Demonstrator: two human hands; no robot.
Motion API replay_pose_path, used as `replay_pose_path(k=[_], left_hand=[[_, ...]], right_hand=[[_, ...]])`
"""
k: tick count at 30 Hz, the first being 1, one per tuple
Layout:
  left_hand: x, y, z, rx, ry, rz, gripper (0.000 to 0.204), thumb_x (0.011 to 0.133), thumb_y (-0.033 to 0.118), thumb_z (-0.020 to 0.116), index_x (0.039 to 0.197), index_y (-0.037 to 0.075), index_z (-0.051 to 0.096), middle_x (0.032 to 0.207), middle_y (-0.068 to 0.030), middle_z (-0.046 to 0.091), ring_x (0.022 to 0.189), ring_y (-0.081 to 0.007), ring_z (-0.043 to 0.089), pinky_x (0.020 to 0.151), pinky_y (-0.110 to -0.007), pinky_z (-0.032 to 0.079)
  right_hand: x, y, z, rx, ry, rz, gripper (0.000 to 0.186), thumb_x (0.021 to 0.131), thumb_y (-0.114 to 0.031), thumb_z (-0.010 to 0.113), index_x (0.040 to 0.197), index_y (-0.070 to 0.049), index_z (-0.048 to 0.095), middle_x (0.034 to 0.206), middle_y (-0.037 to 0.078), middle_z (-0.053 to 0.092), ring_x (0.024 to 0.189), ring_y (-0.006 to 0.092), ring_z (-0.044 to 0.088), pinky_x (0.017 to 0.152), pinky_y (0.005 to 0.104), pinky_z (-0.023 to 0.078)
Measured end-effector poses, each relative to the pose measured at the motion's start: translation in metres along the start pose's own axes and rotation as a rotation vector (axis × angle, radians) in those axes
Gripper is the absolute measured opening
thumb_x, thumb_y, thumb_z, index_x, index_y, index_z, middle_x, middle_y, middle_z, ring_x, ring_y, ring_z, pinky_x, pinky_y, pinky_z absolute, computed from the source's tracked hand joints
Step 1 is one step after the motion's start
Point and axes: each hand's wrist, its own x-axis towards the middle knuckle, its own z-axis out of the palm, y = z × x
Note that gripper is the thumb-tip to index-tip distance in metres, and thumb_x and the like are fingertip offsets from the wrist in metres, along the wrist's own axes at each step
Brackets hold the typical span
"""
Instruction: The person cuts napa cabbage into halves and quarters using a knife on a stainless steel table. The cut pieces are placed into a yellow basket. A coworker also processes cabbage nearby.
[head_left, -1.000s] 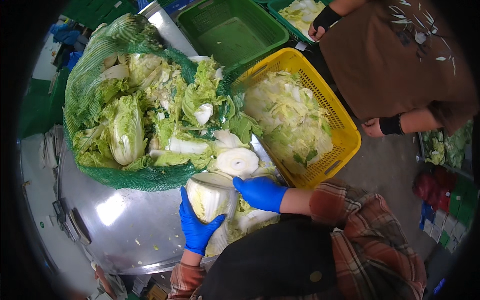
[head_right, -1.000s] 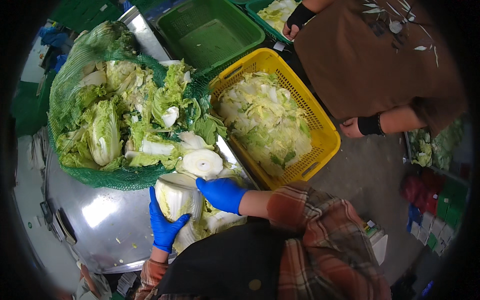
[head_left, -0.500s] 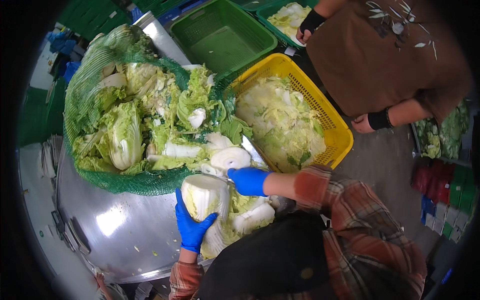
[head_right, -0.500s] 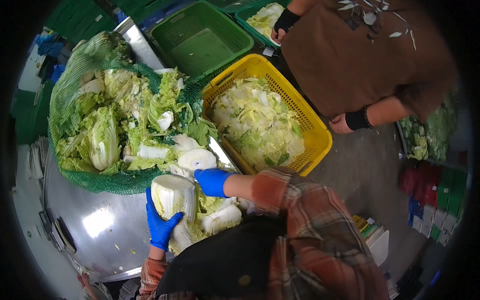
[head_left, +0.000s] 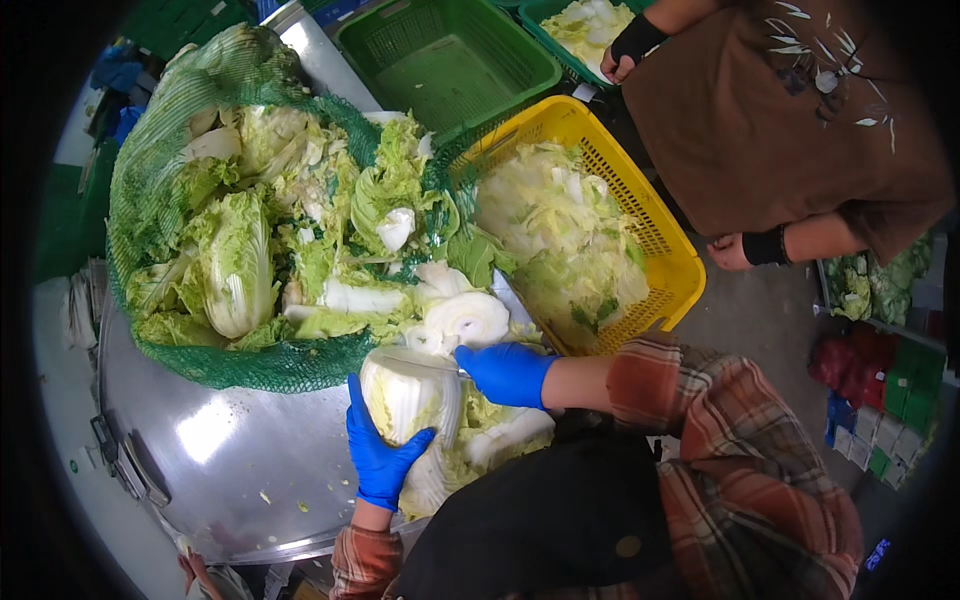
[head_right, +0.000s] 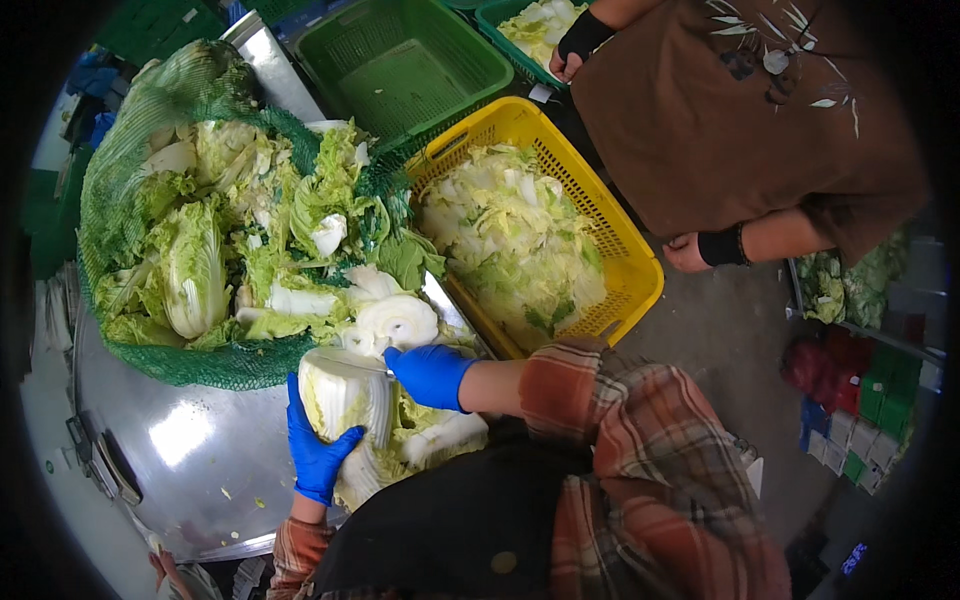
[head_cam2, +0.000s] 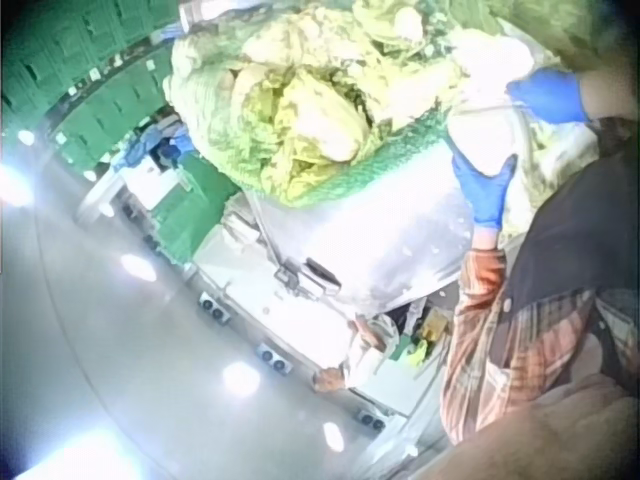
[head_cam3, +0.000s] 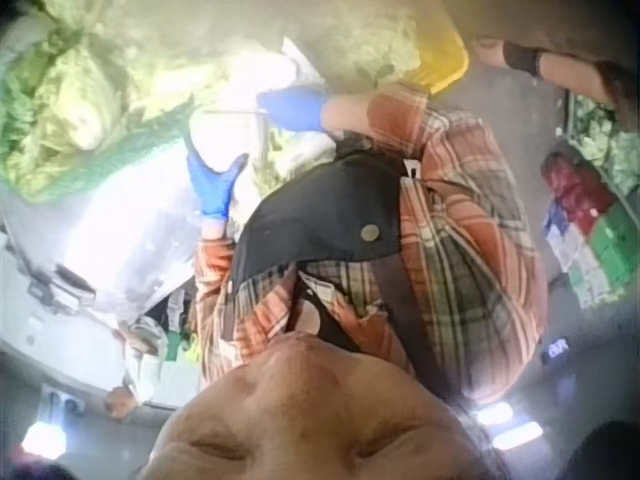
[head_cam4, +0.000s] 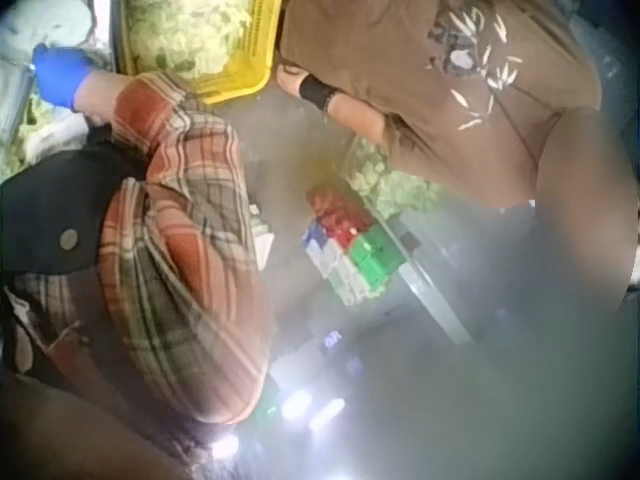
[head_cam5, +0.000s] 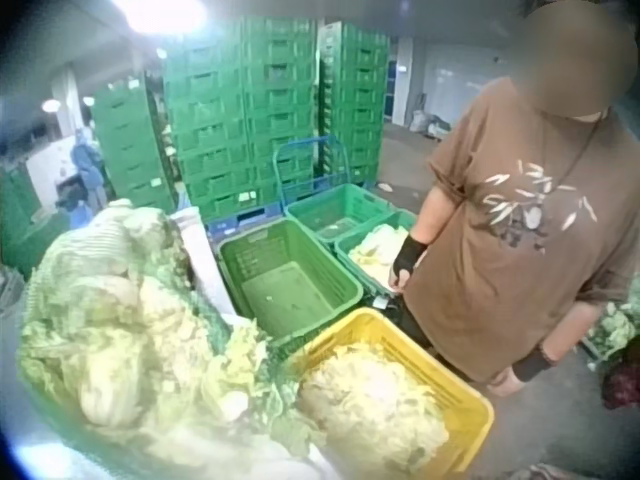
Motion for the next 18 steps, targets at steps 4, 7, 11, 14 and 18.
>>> replay_pose_path(k=[4, 7, 11, 14, 18], left_hand=[[0.003, 0.001, -0.002, -0.015, -0.002, -0.014, 0.111, 0.054, 0.025, 0.084, 0.14, 0.003, 0.017, 0.112, -0.0188, 0.048, 0.101, -0.0334, 0.049, 0.09, -0.041, 0.039], [-0.003, 0.002, 0.003, -0.044, 0.012, -0.04, 0.111, 0.054, 0.026, 0.083, 0.14, 0.002, 0.017, 0.121, -0.0204, 0.045, 0.109, -0.0344, 0.046, 0.094, -0.04, 0.037], [-0.019, -0.013, 0.003, 0.002, 0.093, 0.098, 0.114, 0.053, 0.032, 0.083, 0.14, -0.001, 0.016, 0.134, -0.0221, 0.035, 0.12, -0.0352, 0.039, 0.099, -0.04, 0.033], [-0.043, -0.025, 0.01, -0.045, 0.176, 0.164, 0.119, 0.051, 0.038, 0.084, 0.14, -0.002, 0.016, 0.139, -0.0217, 0.029, 0.124, -0.0349, 0.036, 0.103, -0.04, 0.029], [-0.05, -0.033, 0.017, -0.132, 0.236, 0.173, 0.117, 0.051, 0.036, 0.084, 0.139, -0.002, 0.017, 0.139, -0.0213, 0.03, 0.124, -0.0347, 0.036, 0.102, -0.04, 0.029]], right_hand=[[0.012, 0.0, 0.009, -0.059, 0.031, 0.062, 0.019, 0.081, -0.007, 0.047, 0.098, 0.001, 0.046, 0.071, 0.02, 0.06, 0.063, 0.0378, 0.061, 0.052, 0.0472, 0.047], [0.017, 0.002, 0.014, -0.125, 0.048, 0.102, 0.017, 0.084, -0.012, 0.045, 0.097, -0.001, 0.046, 0.076, 0.021, 0.061, 0.067, 0.0374, 0.062, 0.056, 0.0467, 0.048], [0.014, 0.004, 0.027, 0.254, 0.178, 0.301, 0.02, 0.085, -0.021, 0.045, 0.091, -0.002, 0.049, 0.075, 0.02, 0.06, 0.067, 0.0368, 0.061, 0.057, 0.0457, 0.047], [-0.04, 0.031, 0.017, 0.227, 0.172, 0.291, 0.02, 0.084, -0.024, 0.048, 0.083, -0.004, 0.051, 0.072, 0.018, 0.06, 0.063, 0.0377, 0.058, 0.056, 0.0443, 0.046], [-0.067, 0.046, 0.04, 0.245, 0.316, -0.182, 0.021, 0.082, -0.027, 0.057, 0.09, -0.008, 0.051, 0.075, 0.018, 0.061, 0.057, 0.0317, 0.06, 0.051, 0.04, 0.047]])
